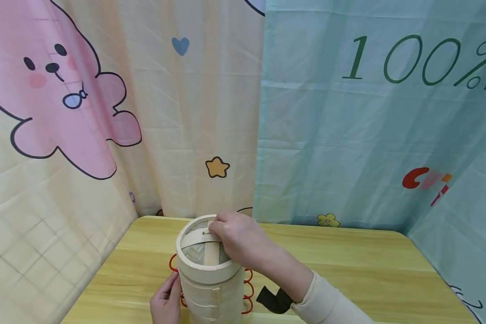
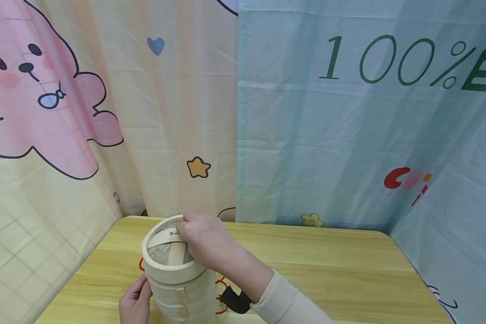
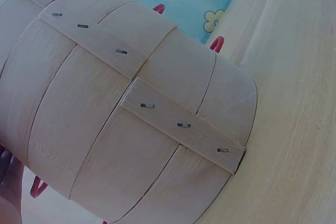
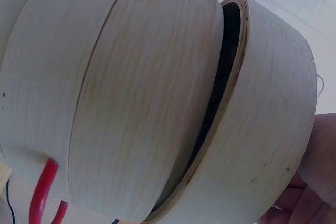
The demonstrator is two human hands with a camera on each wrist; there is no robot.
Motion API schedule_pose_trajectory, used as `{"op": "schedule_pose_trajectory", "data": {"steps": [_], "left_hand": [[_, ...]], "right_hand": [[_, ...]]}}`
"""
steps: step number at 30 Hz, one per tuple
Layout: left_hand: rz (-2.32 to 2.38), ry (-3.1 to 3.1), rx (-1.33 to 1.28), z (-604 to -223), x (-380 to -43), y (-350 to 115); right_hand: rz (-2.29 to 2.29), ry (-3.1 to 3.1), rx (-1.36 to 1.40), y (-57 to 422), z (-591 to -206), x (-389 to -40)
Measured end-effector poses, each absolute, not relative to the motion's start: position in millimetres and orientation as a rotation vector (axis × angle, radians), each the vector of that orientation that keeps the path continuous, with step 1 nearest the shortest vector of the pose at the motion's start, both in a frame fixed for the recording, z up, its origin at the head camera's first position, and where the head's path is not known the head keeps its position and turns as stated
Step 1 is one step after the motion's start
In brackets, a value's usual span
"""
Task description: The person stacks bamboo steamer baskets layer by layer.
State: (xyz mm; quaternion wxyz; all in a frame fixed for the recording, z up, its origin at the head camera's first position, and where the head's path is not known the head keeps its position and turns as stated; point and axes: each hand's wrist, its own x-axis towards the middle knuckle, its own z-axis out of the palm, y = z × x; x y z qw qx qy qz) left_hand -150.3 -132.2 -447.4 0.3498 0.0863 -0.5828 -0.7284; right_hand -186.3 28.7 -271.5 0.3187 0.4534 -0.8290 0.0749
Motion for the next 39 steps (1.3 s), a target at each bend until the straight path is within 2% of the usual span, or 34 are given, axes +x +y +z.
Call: {"op": "schedule_pose_trajectory", "data": {"steps": [13, 39], "left_hand": [[-1.899, -1.539, 0.274, -463, -157, -137], [-1.894, -1.502, 0.231, -454, -153, -133]], "right_hand": [[0.173, -2.203, 1.185, 26, -274, -186], [0.094, -2.166, 1.190, 25, -279, -185]]}}
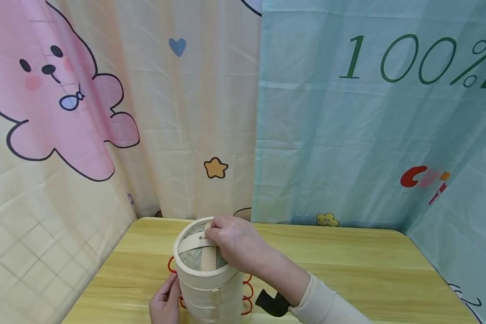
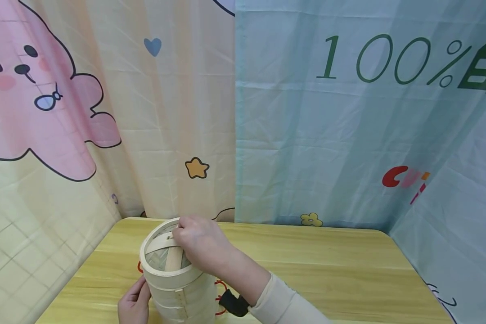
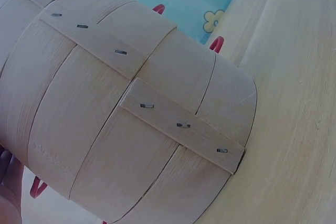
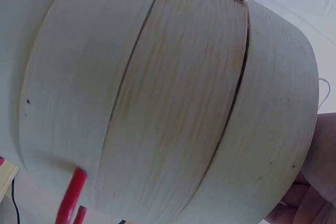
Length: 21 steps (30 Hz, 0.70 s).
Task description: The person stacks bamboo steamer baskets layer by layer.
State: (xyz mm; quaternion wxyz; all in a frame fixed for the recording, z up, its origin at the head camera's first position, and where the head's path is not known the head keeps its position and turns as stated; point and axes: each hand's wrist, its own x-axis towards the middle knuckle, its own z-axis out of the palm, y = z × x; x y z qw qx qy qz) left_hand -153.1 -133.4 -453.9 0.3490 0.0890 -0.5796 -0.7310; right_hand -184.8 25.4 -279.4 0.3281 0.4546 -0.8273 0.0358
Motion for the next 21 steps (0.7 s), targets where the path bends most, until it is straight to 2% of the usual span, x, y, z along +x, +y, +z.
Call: {"op": "schedule_pose_trajectory", "data": {"steps": [21], "left_hand": [[-1.903, -1.515, 0.248, -458, -155, -135]], "right_hand": [[0.296, -2.031, 1.132, 25, -296, -186]]}}
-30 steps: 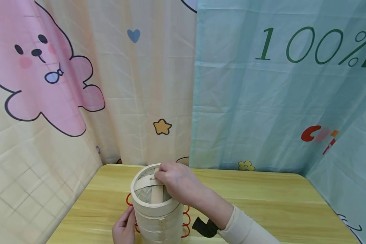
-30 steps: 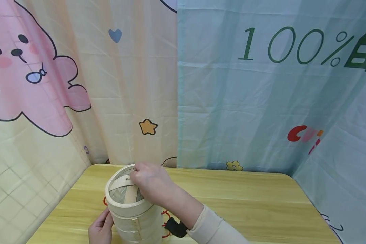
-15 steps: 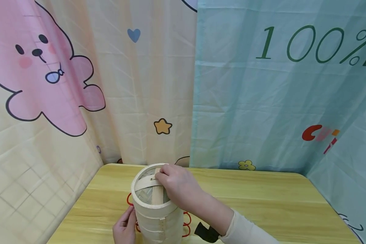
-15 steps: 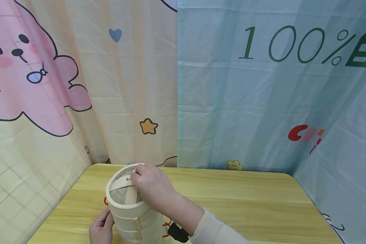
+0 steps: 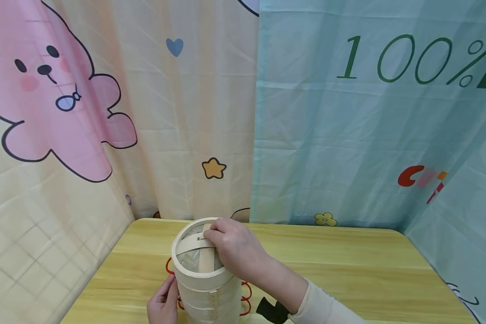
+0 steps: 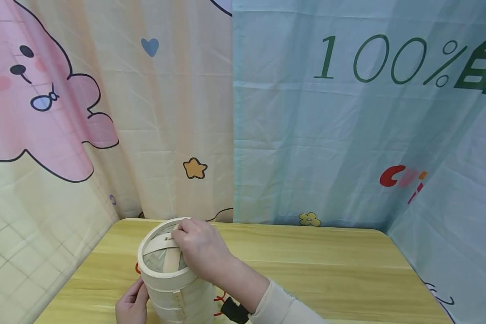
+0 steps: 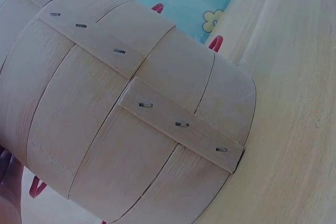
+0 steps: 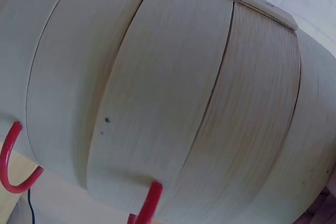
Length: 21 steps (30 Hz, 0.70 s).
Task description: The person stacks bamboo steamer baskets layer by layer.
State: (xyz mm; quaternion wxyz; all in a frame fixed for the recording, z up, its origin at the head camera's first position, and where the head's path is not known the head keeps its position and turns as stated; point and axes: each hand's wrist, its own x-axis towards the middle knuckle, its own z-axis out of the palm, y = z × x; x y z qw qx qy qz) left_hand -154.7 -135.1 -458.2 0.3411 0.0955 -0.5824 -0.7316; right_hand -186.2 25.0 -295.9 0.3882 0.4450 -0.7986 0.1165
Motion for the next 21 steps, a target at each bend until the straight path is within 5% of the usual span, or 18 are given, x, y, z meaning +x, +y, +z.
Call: {"op": "schedule_pose_trajectory", "data": {"steps": [13, 21], "left_hand": [[-1.925, -1.513, 0.234, -462, -157, -133], [-1.910, -1.499, 0.226, -458, -156, -133]], "right_hand": [[0.862, -2.032, 1.034, 68, -303, -192], [1.060, -2.052, 0.813, 111, -356, -175]]}}
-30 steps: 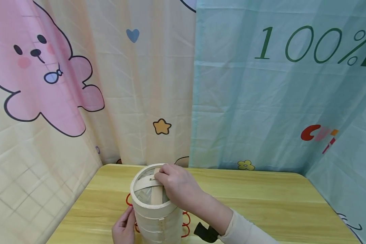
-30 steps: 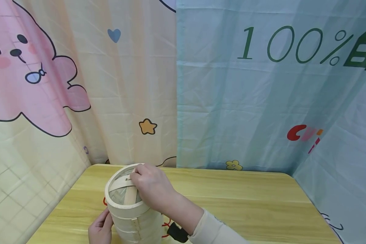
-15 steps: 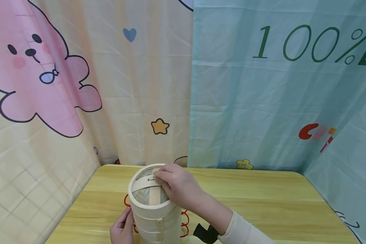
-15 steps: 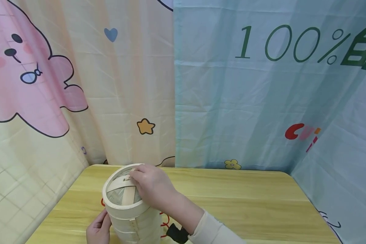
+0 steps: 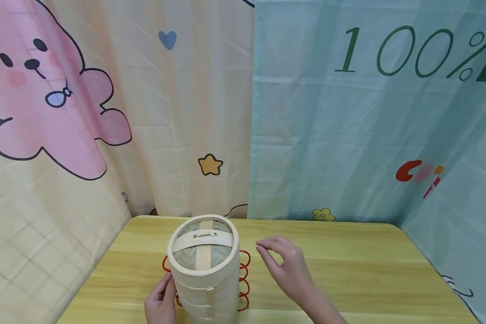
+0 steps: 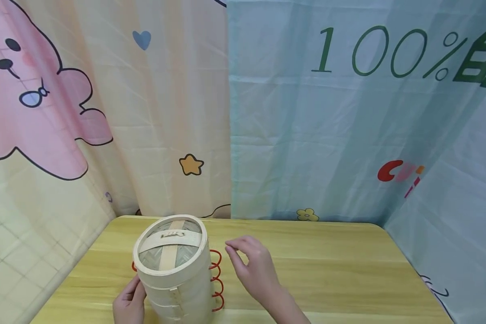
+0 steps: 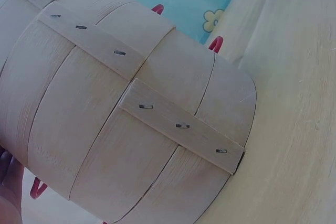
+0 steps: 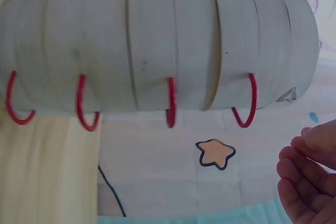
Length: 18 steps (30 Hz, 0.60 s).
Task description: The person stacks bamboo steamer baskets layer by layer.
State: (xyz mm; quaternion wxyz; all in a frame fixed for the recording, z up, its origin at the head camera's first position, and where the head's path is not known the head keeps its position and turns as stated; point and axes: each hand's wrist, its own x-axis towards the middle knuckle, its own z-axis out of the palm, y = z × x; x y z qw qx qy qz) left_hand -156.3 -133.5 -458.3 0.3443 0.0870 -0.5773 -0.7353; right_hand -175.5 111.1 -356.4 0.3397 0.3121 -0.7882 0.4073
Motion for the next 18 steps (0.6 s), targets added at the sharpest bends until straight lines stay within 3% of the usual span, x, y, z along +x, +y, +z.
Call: {"op": "schedule_pose_trajectory", "data": {"steps": [11, 18], "left_hand": [[-1.925, -1.536, 0.230, -456, -155, -136], [-2.038, -1.456, 0.240, -516, -184, -171]], "right_hand": [[1.164, -2.176, 0.498, 139, -409, -146], [1.220, -2.190, 0.342, 155, -431, -131]]}}
